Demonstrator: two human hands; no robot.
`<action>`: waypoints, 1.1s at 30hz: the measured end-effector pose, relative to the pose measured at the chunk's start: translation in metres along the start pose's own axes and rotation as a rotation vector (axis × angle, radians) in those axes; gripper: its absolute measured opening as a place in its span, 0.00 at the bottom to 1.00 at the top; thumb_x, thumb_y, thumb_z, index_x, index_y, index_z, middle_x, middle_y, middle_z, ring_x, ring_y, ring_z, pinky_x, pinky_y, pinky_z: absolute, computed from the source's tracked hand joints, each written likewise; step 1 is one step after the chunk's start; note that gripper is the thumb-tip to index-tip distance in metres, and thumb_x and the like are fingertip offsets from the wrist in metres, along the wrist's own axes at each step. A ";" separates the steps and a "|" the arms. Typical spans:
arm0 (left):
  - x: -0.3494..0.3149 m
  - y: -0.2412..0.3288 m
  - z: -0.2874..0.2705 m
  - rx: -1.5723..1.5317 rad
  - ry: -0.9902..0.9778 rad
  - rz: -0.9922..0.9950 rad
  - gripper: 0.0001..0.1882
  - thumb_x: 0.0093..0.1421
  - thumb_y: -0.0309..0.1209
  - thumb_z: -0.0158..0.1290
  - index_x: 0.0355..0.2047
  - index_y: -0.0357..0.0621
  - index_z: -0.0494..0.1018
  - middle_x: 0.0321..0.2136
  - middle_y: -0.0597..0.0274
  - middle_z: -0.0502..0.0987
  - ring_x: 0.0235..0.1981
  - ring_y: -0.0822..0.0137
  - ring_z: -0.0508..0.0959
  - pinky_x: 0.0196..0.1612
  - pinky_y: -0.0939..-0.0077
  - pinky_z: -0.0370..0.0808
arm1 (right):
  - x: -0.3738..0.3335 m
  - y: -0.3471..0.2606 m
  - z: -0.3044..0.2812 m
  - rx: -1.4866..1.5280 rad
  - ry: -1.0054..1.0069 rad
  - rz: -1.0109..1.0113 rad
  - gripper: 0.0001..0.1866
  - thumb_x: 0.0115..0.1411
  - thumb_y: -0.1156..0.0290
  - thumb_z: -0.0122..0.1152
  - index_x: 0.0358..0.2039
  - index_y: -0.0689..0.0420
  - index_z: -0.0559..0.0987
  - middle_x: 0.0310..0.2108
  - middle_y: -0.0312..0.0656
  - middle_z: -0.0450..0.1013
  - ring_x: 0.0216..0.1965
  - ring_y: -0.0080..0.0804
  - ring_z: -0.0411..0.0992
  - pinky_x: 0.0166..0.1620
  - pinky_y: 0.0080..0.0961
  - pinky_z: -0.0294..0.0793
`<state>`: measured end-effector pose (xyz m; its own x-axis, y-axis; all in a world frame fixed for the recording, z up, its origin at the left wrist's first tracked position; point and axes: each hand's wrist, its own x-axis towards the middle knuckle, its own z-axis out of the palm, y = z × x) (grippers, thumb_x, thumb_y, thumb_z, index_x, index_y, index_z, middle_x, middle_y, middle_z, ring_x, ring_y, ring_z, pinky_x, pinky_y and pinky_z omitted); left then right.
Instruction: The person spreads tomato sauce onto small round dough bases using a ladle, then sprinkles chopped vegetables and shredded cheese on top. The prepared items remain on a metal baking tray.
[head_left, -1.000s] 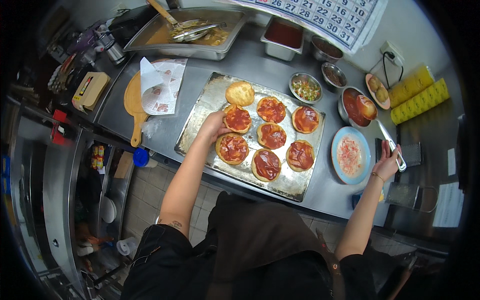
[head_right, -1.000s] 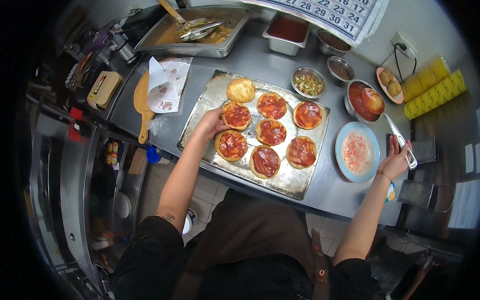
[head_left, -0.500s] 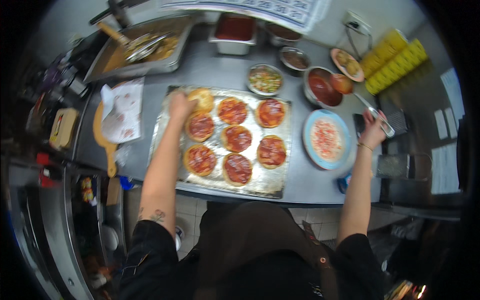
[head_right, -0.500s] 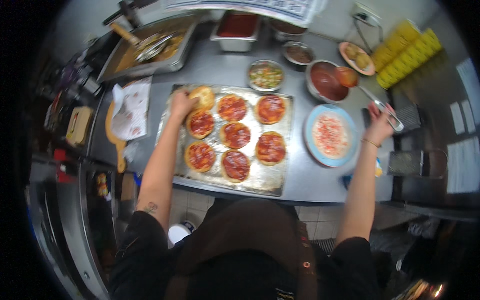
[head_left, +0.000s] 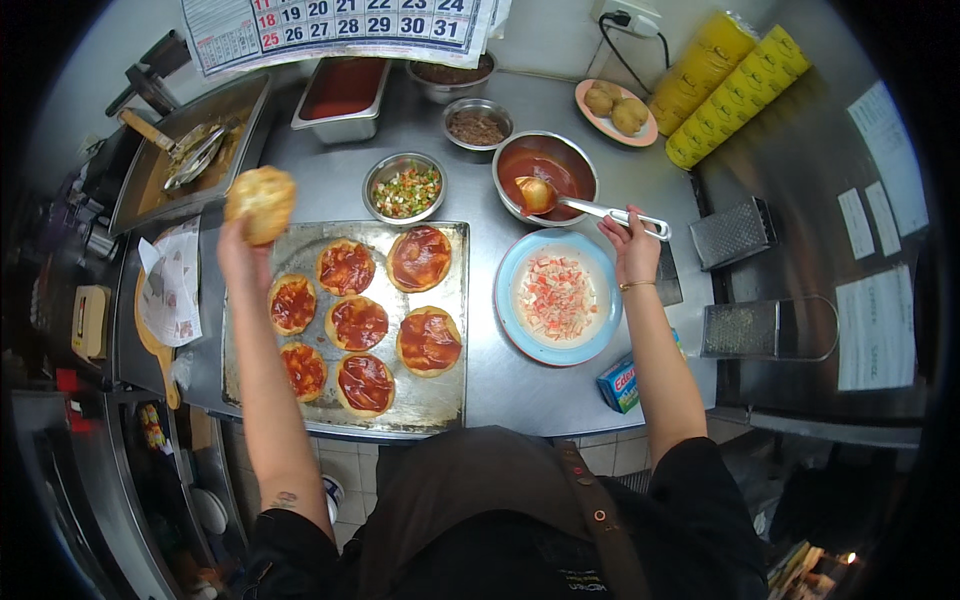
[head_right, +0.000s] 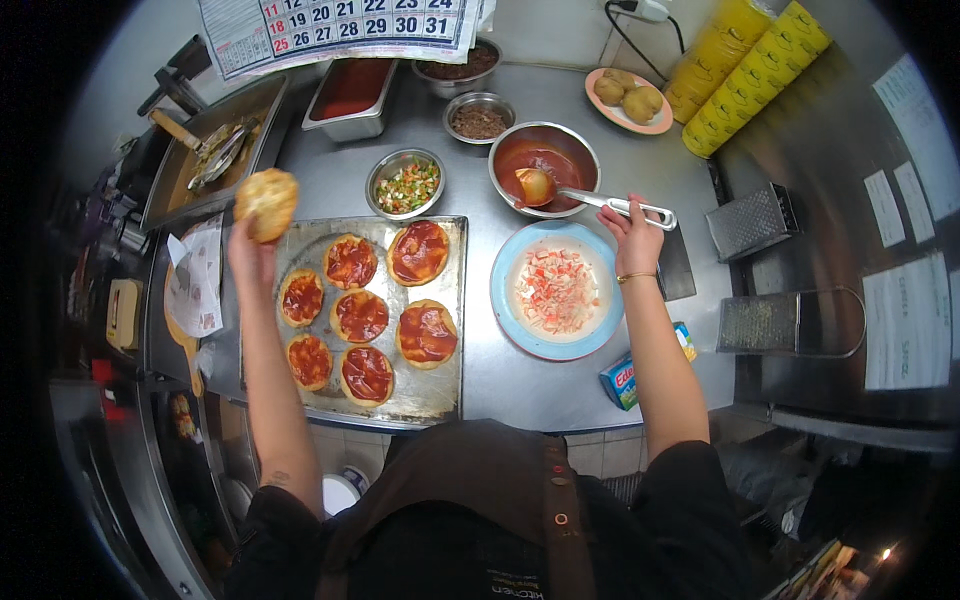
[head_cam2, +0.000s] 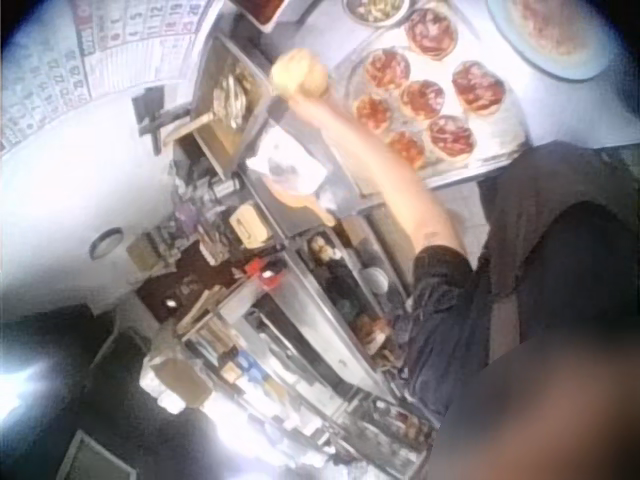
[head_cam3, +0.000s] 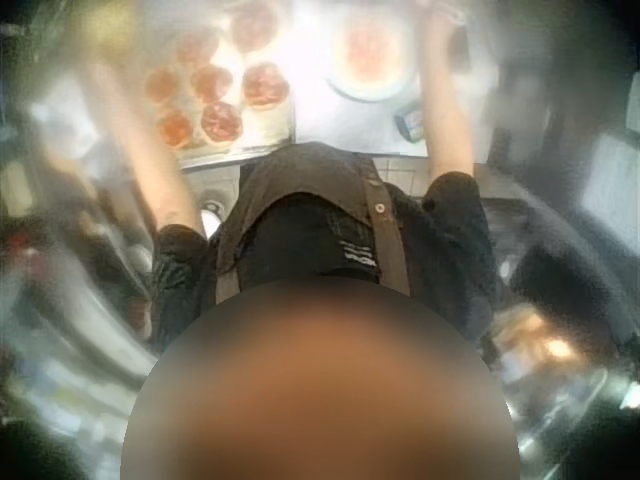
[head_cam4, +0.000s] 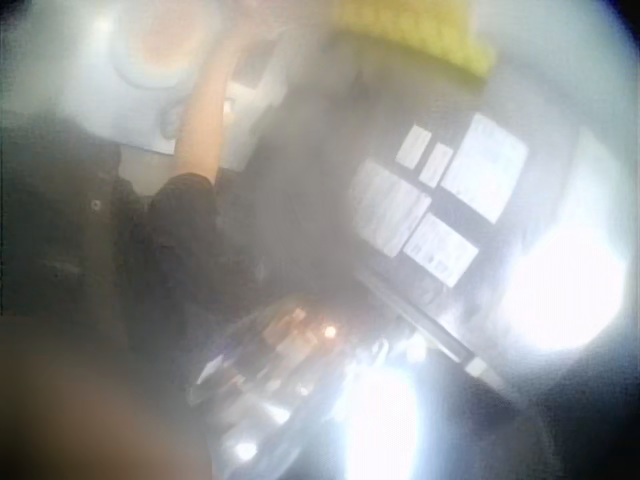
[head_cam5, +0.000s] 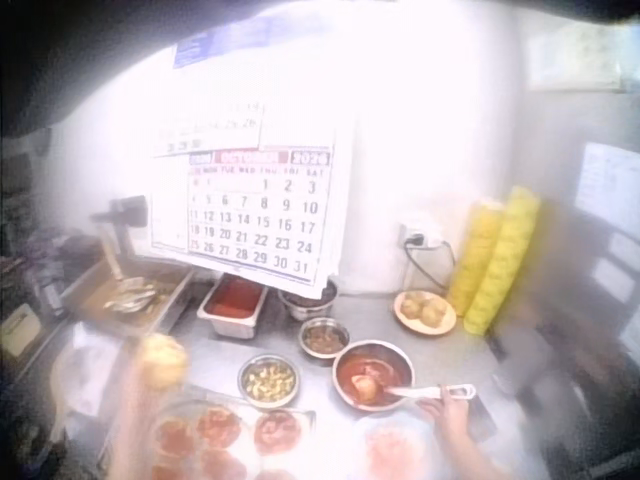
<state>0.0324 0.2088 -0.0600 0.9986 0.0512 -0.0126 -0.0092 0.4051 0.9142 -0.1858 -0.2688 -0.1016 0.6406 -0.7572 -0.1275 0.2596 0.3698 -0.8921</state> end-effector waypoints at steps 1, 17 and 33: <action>-0.022 -0.008 0.032 -0.050 -0.043 -0.047 0.19 0.59 0.29 0.42 0.49 0.30 0.60 0.46 0.47 0.69 0.46 0.55 0.73 0.45 0.59 0.74 | 0.002 -0.001 -0.005 0.036 0.020 0.014 0.14 0.62 0.72 0.46 0.46 0.67 0.63 0.35 0.52 0.68 0.33 0.40 0.74 0.40 0.39 0.78; -0.113 -0.118 0.258 -0.461 -0.511 -0.549 0.22 0.62 0.33 0.28 0.52 0.31 0.56 0.51 0.43 0.65 0.50 0.50 0.69 0.47 0.54 0.74 | -0.025 -0.104 0.032 -0.187 -0.393 -0.450 0.11 0.63 0.70 0.47 0.41 0.65 0.68 0.35 0.43 0.69 0.29 0.33 0.76 0.35 0.25 0.77; -0.132 -0.127 0.264 -0.524 -0.462 -0.622 0.23 0.61 0.30 0.26 0.53 0.25 0.52 0.51 0.35 0.62 0.51 0.45 0.68 0.50 0.56 0.73 | 0.008 -0.102 0.008 -0.105 -0.384 -0.220 0.13 0.63 0.69 0.47 0.43 0.64 0.66 0.28 0.48 0.74 0.28 0.34 0.76 0.36 0.27 0.76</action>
<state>-0.0849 -0.0908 -0.0677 0.7526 -0.6353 -0.1730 0.6237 0.6035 0.4969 -0.2014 -0.3083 -0.0078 0.8053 -0.5496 0.2223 0.3573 0.1507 -0.9217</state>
